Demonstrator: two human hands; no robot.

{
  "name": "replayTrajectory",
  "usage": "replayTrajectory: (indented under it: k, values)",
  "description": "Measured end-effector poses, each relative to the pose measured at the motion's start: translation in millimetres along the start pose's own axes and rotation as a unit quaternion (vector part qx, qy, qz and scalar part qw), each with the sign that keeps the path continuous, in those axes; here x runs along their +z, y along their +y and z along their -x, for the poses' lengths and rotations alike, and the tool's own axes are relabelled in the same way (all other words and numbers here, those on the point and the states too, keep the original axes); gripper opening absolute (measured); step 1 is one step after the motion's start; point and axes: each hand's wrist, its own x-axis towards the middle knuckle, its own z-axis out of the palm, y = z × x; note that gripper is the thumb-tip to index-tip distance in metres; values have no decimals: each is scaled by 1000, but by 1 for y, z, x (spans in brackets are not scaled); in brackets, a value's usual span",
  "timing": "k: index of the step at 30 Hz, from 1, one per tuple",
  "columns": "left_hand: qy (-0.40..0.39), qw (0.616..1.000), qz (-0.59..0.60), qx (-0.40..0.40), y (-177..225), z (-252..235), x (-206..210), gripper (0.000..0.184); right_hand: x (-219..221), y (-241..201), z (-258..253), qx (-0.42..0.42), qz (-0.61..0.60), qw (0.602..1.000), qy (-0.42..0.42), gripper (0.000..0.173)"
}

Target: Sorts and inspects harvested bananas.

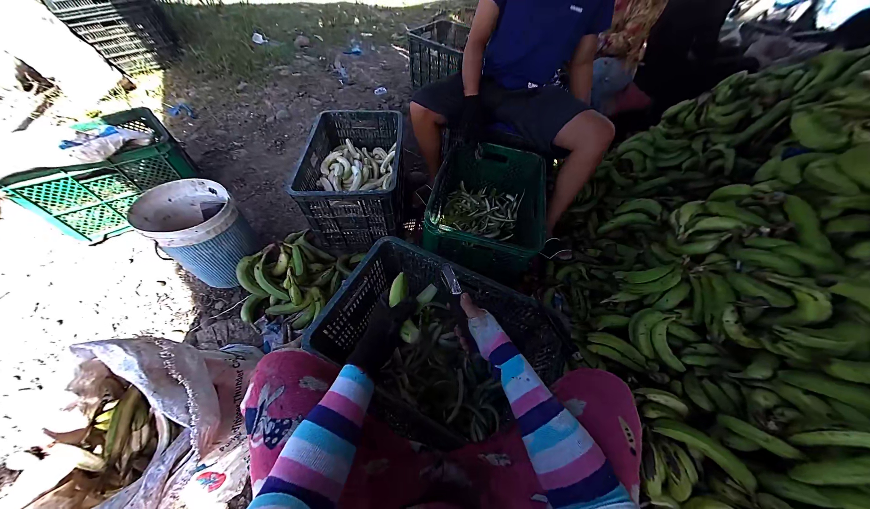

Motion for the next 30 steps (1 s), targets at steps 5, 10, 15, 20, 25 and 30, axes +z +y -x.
replayTrajectory:
  k: [5,10,15,20,25,30]
  values:
    - [-41,900,-434,-9,-1,-7,-19,62,-15,5,-12,-112,124,981,98,50]
    - [-13,946,-320,58,-8,-12,-26,67,-7,13,-5,-186,278,940,62,55]
    - [134,965,-159,162,2,-12,-12,64,20,14,12,-229,377,897,25,55]
    - [222,946,-83,220,5,-20,-6,60,39,19,27,-261,404,876,49,59]
    - [25,973,-153,171,-2,6,1,50,25,16,8,-294,414,851,130,59]
    - [-211,976,-35,-48,-8,7,-8,44,-8,-1,-16,-206,396,877,176,57]
